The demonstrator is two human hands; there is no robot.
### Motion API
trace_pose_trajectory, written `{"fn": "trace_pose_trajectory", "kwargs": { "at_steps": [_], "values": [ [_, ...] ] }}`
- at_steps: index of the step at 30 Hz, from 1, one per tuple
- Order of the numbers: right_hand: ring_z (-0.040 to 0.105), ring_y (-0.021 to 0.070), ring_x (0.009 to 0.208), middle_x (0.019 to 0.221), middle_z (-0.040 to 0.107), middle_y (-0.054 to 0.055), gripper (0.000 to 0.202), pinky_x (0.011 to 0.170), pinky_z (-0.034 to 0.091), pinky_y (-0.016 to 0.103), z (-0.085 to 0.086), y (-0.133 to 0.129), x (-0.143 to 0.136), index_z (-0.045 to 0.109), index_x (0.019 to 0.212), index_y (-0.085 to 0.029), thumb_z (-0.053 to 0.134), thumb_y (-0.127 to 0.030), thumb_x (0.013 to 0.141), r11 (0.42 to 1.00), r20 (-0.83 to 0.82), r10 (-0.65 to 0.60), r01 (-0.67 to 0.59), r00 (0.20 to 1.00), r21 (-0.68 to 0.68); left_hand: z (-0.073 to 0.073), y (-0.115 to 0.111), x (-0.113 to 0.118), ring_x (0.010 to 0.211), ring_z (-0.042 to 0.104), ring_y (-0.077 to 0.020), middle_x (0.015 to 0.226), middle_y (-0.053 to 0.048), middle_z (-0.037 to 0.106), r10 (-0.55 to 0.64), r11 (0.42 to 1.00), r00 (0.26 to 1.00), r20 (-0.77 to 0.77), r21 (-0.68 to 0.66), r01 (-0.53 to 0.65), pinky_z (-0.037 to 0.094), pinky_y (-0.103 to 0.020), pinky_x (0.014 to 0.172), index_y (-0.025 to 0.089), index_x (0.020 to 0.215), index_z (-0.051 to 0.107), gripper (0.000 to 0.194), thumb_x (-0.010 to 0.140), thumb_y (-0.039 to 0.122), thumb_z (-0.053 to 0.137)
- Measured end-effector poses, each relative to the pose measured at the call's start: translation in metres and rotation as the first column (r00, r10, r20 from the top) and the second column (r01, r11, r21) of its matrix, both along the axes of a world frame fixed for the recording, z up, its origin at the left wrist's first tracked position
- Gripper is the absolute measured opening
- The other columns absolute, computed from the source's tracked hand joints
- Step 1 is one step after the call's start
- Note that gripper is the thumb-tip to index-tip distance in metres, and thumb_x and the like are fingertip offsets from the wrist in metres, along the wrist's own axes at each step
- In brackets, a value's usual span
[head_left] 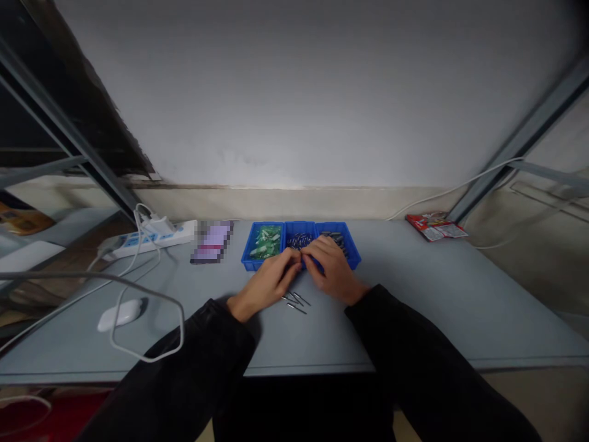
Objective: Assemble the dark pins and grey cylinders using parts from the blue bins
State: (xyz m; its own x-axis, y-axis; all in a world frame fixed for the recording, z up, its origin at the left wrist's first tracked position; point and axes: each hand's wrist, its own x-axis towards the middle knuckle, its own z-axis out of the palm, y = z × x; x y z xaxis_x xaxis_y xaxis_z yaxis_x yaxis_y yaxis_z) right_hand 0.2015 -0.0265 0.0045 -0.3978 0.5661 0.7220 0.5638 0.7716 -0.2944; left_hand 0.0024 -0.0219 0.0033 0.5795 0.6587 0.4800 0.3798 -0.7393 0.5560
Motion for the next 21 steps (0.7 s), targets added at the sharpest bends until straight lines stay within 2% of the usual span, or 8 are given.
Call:
{"fn": "trace_pose_trajectory", "kwargs": {
  "at_steps": [8, 14, 18, 21],
  "values": [
    [0.052, 0.0213, 0.086, 0.088, 0.064, 0.005, 0.016, 0.084, 0.040, 0.039, -0.0037, 0.0020, -0.0010, 0.057, 0.093, -0.020, 0.044, -0.021, 0.103, 1.000, 0.006, 0.013, -0.013, 1.000, -0.001, -0.0012, 0.0020, -0.0006, 0.075, 0.060, -0.0140, 0.087, -0.001, 0.064, 0.065, 0.998, 0.997, 0.052, 0.014, -0.066, 0.047, -0.027, 0.070, 0.019, 0.106, 0.053, 0.008, 0.103, 0.026, 0.053],
    [0.052, 0.0215, 0.083, 0.084, 0.064, 0.005, 0.023, 0.078, 0.039, 0.038, -0.0089, 0.0077, 0.0003, 0.056, 0.089, -0.021, 0.043, -0.028, 0.106, 0.998, -0.006, -0.053, 0.053, 0.999, 0.034, 0.0021, 0.0015, -0.0007, 0.077, 0.064, -0.0132, 0.092, -0.002, 0.068, 0.115, 0.990, 0.982, 0.147, 0.058, -0.125, 0.050, -0.025, 0.072, 0.019, 0.111, 0.058, 0.012, 0.101, 0.025, 0.058],
    [0.052, 0.0215, 0.082, 0.082, 0.063, 0.005, 0.026, 0.076, 0.039, 0.038, -0.0094, 0.0080, -0.0004, 0.056, 0.085, -0.022, 0.043, -0.029, 0.106, 0.995, -0.026, -0.086, 0.087, 0.996, 0.043, 0.0019, 0.0030, -0.0010, 0.078, 0.064, -0.0136, 0.091, -0.001, 0.069, 0.124, 0.987, 0.985, 0.119, 0.085, -0.135, 0.050, -0.026, 0.071, 0.019, 0.118, 0.060, 0.019, 0.100, 0.026, 0.060],
    [0.052, 0.0211, 0.081, 0.080, 0.062, 0.004, 0.026, 0.076, 0.040, 0.037, -0.0098, 0.0079, -0.0008, 0.056, 0.085, -0.022, 0.043, -0.029, 0.106, 0.994, -0.050, -0.097, 0.099, 0.994, 0.046, 0.0029, 0.0032, -0.0004, 0.077, 0.064, -0.0141, 0.090, -0.001, 0.071, 0.119, 0.989, 0.990, 0.079, 0.079, -0.125, 0.051, -0.027, 0.073, 0.019, 0.112, 0.065, 0.015, 0.101, 0.028, 0.058]
  ]
}}
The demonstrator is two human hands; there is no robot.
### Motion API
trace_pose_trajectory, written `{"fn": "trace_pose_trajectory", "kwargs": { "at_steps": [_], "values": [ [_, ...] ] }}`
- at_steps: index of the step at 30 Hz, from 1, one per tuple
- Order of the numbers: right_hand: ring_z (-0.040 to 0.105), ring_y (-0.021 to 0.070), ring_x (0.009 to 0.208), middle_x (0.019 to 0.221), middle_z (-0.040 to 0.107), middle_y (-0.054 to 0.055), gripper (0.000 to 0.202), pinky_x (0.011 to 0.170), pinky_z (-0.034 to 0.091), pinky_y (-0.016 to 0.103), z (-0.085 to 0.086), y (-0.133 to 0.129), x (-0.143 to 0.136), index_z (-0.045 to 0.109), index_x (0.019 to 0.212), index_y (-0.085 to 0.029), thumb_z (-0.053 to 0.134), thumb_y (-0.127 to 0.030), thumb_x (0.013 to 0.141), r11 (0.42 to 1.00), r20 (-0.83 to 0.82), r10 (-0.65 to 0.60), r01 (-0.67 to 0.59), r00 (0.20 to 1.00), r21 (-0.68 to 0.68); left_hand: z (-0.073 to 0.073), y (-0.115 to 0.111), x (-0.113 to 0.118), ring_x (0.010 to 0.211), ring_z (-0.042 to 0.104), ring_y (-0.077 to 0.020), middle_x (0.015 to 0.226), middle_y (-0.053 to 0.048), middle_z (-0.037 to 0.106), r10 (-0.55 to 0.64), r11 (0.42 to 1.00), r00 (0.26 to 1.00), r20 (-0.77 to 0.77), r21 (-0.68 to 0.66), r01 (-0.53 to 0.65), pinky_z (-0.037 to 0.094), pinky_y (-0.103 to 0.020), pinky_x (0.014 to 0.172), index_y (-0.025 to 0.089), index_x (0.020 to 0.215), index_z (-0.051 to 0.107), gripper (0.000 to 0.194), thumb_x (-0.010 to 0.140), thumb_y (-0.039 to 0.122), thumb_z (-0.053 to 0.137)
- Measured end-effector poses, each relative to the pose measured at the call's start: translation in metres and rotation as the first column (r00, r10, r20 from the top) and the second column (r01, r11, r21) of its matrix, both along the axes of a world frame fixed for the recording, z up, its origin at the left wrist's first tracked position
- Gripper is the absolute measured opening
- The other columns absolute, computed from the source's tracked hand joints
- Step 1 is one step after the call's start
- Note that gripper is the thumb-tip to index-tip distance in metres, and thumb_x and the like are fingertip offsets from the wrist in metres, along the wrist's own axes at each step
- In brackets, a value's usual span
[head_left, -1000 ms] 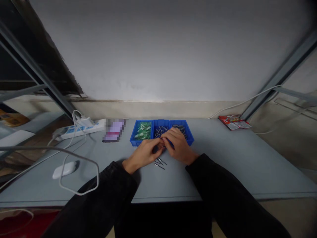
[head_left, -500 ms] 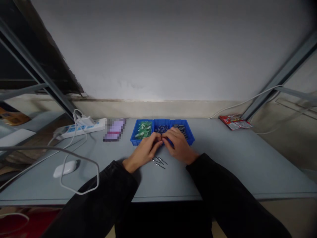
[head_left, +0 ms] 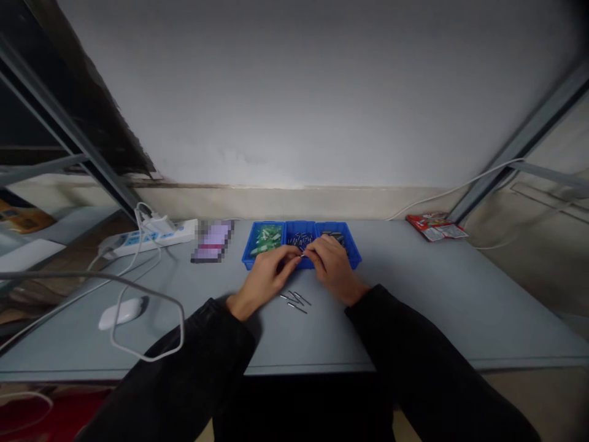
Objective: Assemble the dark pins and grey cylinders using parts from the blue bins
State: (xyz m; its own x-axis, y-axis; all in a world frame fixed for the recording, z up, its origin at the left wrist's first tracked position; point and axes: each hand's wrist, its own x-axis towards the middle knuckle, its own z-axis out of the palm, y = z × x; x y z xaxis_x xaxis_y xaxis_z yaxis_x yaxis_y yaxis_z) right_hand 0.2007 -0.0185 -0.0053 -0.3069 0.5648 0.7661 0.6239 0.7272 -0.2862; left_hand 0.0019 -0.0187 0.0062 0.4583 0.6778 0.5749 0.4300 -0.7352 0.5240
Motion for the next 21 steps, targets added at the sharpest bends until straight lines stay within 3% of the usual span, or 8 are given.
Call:
{"fn": "trace_pose_trajectory", "kwargs": {
  "at_steps": [4, 12, 21],
  "values": [
    [0.054, 0.0207, 0.082, 0.083, 0.064, 0.004, 0.023, 0.078, 0.041, 0.037, -0.0009, 0.0005, 0.0000, 0.057, 0.089, -0.022, 0.043, -0.029, 0.106, 0.999, -0.009, 0.033, -0.033, 0.999, -0.001, 0.0023, -0.0008, 0.0006, 0.075, 0.063, -0.0138, 0.089, -0.002, 0.071, -0.014, 1.000, 0.999, -0.052, -0.018, 0.013, 0.049, -0.028, 0.072, 0.018, 0.101, 0.067, 0.015, 0.103, 0.026, 0.054],
    [0.057, 0.0213, 0.092, 0.096, 0.065, 0.006, 0.018, 0.086, 0.044, 0.038, 0.0038, -0.0050, -0.0024, 0.058, 0.101, -0.021, 0.040, -0.021, 0.105, 0.991, 0.035, 0.128, -0.127, 0.991, -0.048, 0.0020, -0.0008, -0.0001, 0.066, 0.057, -0.0130, 0.080, -0.001, 0.069, 0.014, 1.000, 0.999, -0.029, -0.024, -0.014, 0.044, -0.027, 0.065, 0.016, 0.100, 0.068, 0.018, 0.101, 0.026, 0.054],
    [0.057, 0.0210, 0.089, 0.093, 0.065, 0.006, 0.020, 0.084, 0.044, 0.038, 0.0010, -0.0039, -0.0036, 0.058, 0.096, -0.021, 0.041, -0.024, 0.106, 0.992, 0.035, 0.113, -0.110, 0.993, -0.059, -0.0010, 0.0001, -0.0019, 0.064, 0.056, -0.0138, 0.078, -0.001, 0.068, 0.000, 0.998, 0.994, -0.105, -0.066, -0.007, 0.041, -0.027, 0.063, 0.016, 0.100, 0.070, 0.024, 0.102, 0.029, 0.050]
  ]
}}
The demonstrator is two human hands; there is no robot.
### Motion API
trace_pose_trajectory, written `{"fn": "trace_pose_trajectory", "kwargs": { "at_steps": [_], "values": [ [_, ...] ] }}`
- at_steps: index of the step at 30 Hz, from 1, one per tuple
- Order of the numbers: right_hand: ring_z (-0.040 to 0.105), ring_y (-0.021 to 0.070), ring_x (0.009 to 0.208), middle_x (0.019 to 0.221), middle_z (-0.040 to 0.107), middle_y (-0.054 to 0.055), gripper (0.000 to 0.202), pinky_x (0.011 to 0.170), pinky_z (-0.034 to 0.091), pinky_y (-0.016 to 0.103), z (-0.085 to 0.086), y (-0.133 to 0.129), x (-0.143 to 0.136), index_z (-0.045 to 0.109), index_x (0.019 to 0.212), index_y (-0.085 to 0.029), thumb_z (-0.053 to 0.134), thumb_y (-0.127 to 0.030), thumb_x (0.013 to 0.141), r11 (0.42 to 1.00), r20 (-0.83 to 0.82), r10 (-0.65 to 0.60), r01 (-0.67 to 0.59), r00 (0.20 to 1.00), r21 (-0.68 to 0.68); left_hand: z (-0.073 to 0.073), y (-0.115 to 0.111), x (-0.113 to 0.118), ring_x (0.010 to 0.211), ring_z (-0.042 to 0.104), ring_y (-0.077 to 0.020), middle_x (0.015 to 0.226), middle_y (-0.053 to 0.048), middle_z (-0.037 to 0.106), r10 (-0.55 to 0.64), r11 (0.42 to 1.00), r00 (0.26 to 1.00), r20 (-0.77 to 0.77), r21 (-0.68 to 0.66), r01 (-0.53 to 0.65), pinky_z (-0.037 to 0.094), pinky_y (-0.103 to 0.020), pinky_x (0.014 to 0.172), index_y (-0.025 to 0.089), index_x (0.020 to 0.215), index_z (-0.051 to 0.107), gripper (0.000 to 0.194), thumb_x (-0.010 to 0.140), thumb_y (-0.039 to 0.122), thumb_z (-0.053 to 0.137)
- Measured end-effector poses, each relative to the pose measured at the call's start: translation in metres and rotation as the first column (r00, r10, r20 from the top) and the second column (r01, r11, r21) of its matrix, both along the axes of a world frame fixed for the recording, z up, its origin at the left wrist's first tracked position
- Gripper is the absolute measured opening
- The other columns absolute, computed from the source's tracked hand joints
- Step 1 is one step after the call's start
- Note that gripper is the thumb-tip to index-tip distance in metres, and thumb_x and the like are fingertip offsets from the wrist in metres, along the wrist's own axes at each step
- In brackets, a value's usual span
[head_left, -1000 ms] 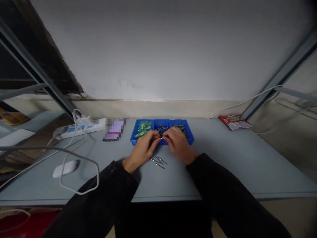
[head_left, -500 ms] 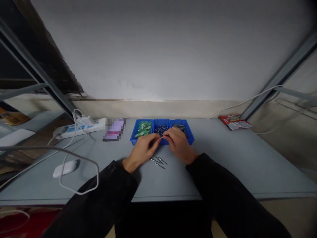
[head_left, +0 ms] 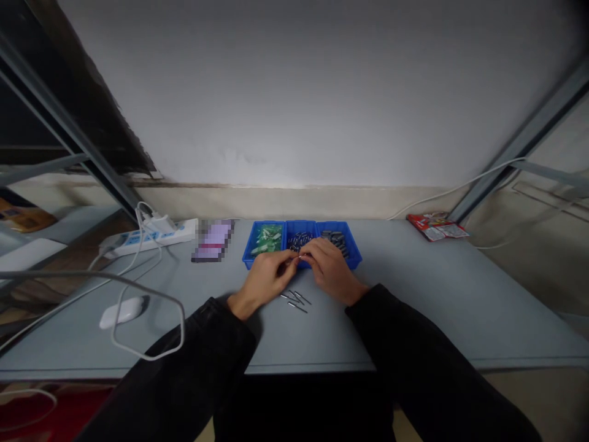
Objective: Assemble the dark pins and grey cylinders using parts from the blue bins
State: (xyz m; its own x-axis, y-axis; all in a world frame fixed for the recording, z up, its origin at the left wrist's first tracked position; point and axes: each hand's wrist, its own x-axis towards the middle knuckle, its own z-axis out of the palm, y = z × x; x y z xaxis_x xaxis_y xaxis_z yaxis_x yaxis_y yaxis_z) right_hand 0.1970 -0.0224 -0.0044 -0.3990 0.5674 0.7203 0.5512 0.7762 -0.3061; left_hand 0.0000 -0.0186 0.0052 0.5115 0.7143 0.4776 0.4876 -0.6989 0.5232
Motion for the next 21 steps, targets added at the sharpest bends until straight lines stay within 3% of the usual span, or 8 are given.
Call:
{"fn": "trace_pose_trajectory", "kwargs": {
  "at_steps": [11, 17, 21],
  "values": [
    [0.055, 0.0212, 0.084, 0.084, 0.062, 0.005, 0.029, 0.080, 0.042, 0.038, 0.0011, -0.0001, 0.0012, 0.056, 0.082, -0.021, 0.042, -0.030, 0.107, 0.998, 0.038, -0.055, 0.054, 0.998, 0.031, -0.0028, -0.0015, 0.0003, 0.061, 0.053, -0.0127, 0.072, -0.001, 0.066, -0.025, 0.997, 0.999, 0.026, 0.074, 0.023, 0.039, -0.026, 0.061, 0.016, 0.087, 0.070, 0.026, 0.100, 0.028, 0.052],
    [0.059, 0.0223, 0.095, 0.100, 0.065, 0.008, 0.016, 0.088, 0.046, 0.039, 0.0015, -0.0041, -0.0017, 0.057, 0.109, -0.021, 0.042, -0.024, 0.105, 1.000, -0.014, 0.008, -0.009, 1.000, -0.004, -0.0007, -0.0015, 0.0007, 0.058, 0.049, -0.0120, 0.067, 0.001, 0.060, 0.001, 0.996, 0.999, 0.046, 0.087, -0.005, 0.037, -0.026, 0.058, 0.016, 0.083, 0.068, 0.026, 0.100, 0.028, 0.051],
    [0.058, 0.0226, 0.094, 0.099, 0.065, 0.008, 0.018, 0.087, 0.047, 0.039, -0.0009, -0.0036, -0.0036, 0.056, 0.107, -0.021, 0.038, -0.021, 0.105, 1.000, 0.007, 0.021, -0.021, 1.000, -0.022, 0.0006, -0.0020, 0.0009, 0.058, 0.048, -0.0117, 0.067, 0.002, 0.059, 0.011, 0.996, 0.999, 0.053, 0.084, -0.016, 0.035, -0.026, 0.057, 0.016, 0.084, 0.067, 0.025, 0.100, 0.027, 0.051]
  ]
}}
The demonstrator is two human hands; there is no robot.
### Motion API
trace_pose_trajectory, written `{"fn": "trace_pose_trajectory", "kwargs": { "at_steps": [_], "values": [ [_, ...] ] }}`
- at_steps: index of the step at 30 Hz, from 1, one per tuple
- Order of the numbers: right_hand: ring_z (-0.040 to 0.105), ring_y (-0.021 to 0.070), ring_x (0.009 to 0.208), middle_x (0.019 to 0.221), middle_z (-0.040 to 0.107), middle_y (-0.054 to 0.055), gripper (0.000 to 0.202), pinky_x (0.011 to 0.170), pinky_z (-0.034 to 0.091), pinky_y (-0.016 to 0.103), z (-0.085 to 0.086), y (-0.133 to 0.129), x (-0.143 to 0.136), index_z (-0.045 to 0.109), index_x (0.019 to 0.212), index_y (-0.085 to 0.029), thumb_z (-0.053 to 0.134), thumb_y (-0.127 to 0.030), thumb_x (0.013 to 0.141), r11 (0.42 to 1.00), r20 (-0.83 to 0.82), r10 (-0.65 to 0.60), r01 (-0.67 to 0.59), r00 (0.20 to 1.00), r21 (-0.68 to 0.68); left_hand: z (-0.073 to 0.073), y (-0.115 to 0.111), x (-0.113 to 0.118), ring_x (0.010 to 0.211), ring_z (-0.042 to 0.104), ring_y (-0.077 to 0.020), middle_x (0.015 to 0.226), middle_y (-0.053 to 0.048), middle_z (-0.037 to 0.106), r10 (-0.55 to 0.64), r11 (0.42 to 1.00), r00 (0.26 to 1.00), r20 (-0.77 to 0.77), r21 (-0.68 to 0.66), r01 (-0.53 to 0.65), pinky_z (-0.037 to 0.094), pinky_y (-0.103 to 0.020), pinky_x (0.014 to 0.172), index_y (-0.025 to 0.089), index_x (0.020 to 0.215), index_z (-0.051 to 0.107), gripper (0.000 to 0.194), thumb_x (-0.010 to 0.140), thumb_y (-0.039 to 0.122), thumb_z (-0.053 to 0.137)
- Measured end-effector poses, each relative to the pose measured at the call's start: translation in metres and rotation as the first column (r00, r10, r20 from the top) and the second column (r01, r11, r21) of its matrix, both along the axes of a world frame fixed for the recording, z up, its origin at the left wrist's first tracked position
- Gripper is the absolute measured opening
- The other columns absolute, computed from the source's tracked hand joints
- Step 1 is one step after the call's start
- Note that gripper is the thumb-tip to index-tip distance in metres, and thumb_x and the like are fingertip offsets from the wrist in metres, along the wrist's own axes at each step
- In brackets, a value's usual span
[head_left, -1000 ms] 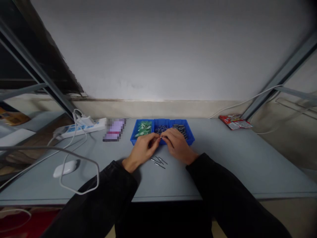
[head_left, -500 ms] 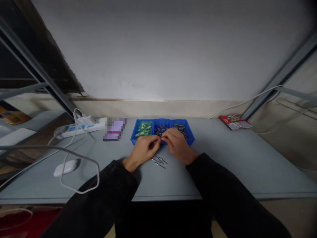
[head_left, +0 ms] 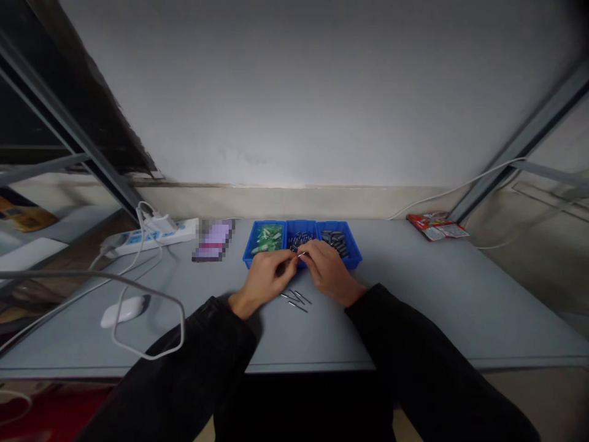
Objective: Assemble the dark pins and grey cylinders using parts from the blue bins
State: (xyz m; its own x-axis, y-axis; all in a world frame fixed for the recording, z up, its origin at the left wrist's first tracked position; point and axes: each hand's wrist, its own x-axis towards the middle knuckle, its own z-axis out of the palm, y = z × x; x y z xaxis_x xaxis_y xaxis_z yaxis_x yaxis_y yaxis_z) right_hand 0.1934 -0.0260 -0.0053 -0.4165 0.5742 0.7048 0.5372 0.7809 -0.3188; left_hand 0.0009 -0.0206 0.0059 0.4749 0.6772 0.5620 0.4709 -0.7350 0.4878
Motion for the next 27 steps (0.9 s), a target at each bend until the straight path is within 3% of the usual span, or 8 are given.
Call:
{"fn": "trace_pose_trajectory", "kwargs": {
  "at_steps": [16, 22, 27],
  "values": [
    [0.055, 0.0204, 0.083, 0.085, 0.062, 0.005, 0.029, 0.079, 0.044, 0.036, 0.0013, 0.0016, -0.0015, 0.055, 0.083, -0.022, 0.039, -0.027, 0.107, 0.999, 0.005, -0.044, 0.044, 0.999, 0.009, -0.0003, -0.0006, -0.0003, 0.056, 0.043, -0.0114, 0.061, 0.003, 0.050, -0.031, 1.000, 0.999, -0.030, 0.003, 0.031, 0.032, -0.025, 0.056, 0.017, 0.072, 0.058, 0.030, 0.099, 0.025, 0.049],
    [0.060, 0.0220, 0.091, 0.098, 0.066, 0.008, 0.017, 0.084, 0.047, 0.037, -0.0027, 0.0007, -0.0015, 0.056, 0.108, -0.022, 0.040, -0.025, 0.106, 0.999, -0.030, -0.038, 0.038, 0.999, 0.002, -0.0001, 0.0008, -0.0008, 0.056, 0.044, -0.0112, 0.062, 0.003, 0.051, 0.007, 1.000, 1.000, 0.007, 0.013, -0.007, 0.032, -0.025, 0.056, 0.017, 0.076, 0.061, 0.028, 0.100, 0.027, 0.050],
    [0.060, 0.0225, 0.088, 0.094, 0.064, 0.008, 0.017, 0.081, 0.047, 0.037, -0.0046, 0.0036, -0.0019, 0.056, 0.104, -0.021, 0.039, -0.021, 0.105, 0.999, -0.021, -0.036, 0.036, 0.999, 0.019, 0.0001, 0.0006, -0.0011, 0.056, 0.045, -0.0112, 0.063, 0.003, 0.053, -0.004, 1.000, 1.000, 0.012, 0.014, 0.004, 0.034, -0.025, 0.057, 0.016, 0.082, 0.066, 0.027, 0.100, 0.028, 0.050]
  ]
}}
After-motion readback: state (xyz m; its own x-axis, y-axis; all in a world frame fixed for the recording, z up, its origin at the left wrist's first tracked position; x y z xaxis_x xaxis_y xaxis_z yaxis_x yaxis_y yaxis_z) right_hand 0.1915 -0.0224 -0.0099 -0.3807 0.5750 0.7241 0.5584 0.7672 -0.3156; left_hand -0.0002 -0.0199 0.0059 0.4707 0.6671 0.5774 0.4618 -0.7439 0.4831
